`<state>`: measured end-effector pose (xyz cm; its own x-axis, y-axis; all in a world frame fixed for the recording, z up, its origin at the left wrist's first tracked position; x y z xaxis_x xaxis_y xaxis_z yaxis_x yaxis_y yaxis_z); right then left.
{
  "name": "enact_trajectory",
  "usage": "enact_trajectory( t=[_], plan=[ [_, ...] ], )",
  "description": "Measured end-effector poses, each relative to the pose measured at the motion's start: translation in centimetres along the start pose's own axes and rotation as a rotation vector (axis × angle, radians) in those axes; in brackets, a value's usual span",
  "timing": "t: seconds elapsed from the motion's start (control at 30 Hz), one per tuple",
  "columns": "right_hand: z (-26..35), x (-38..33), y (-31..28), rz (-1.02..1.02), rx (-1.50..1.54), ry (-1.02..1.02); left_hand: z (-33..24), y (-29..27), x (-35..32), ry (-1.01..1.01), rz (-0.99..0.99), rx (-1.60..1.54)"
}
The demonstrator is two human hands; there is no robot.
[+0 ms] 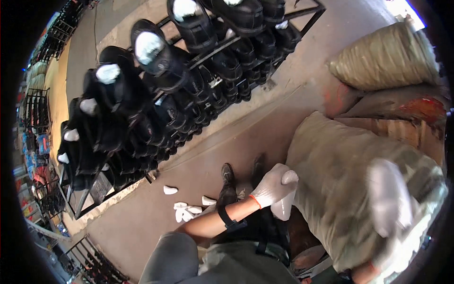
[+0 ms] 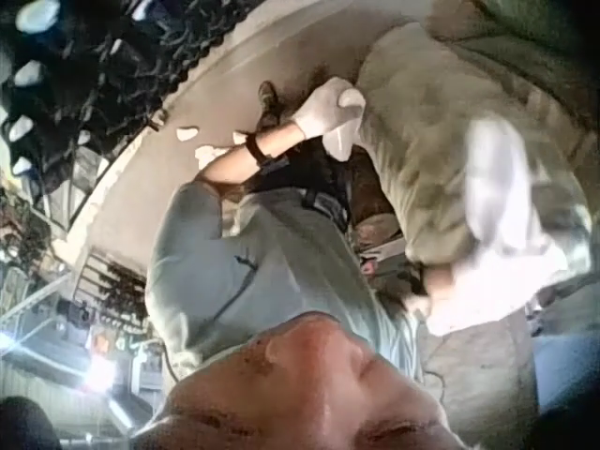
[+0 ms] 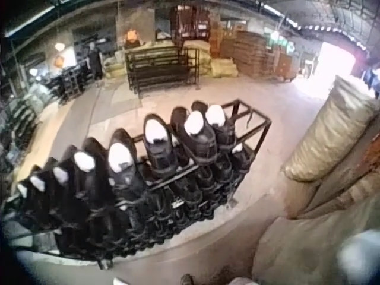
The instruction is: Placing white foam insoles into black shoes on a manufacturing rack.
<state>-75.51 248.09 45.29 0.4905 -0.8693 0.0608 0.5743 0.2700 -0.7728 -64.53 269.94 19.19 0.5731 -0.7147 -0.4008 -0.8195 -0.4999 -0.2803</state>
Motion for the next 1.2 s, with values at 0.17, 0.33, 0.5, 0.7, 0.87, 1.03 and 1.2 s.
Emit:
enact_trajectory(
  t=[0.17,0.33,0.5,0.7,0.87,1.03,1.2],
  plan=[
    [-21.6,3.9,27.9,0.284,1.124,0.55,15.6,9.7,9.7,0.224,-0.068,-0.006],
    [-31.0,10.9,51.1,0.474,1.346,0.702,26.5,5.7,23.9,0.043,-0.3,0.398],
    [-34.7,13.8,61.6,0.609,1.471,0.516,31.9,1.7,37.4,0.159,-0.659,0.615],
    [-28.9,16.0,70.3,0.78,1.472,0.294,35.5,-0.7,41.0,0.089,-0.624,0.798],
    [-19.6,15.8,76.3,0.466,0.023,-1.161,35.9,0.2,39.4,0.094,-0.616,0.732],
    [-17.4,17.9,84.9,0.445,0.052,-0.976,36.3,1.4,39.2,0.177,-0.674,0.686],
    [-17.2,18.4,85.7,0.378,-0.126,-1.036,36.0,0.6,39.5,0.113,-0.611,0.705]
  ],
)
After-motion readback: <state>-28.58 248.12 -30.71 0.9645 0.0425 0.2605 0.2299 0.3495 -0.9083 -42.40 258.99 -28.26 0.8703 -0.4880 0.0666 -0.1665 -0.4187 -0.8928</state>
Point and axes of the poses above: each hand's wrist, its own x-axis towards the middle knuckle, its own y-axis out of the palm, z = x × y, the point moved 3 cm from there along x, towards the middle knuckle, and after that the axes turned 3 degrees about x, right-handed, at the moved point
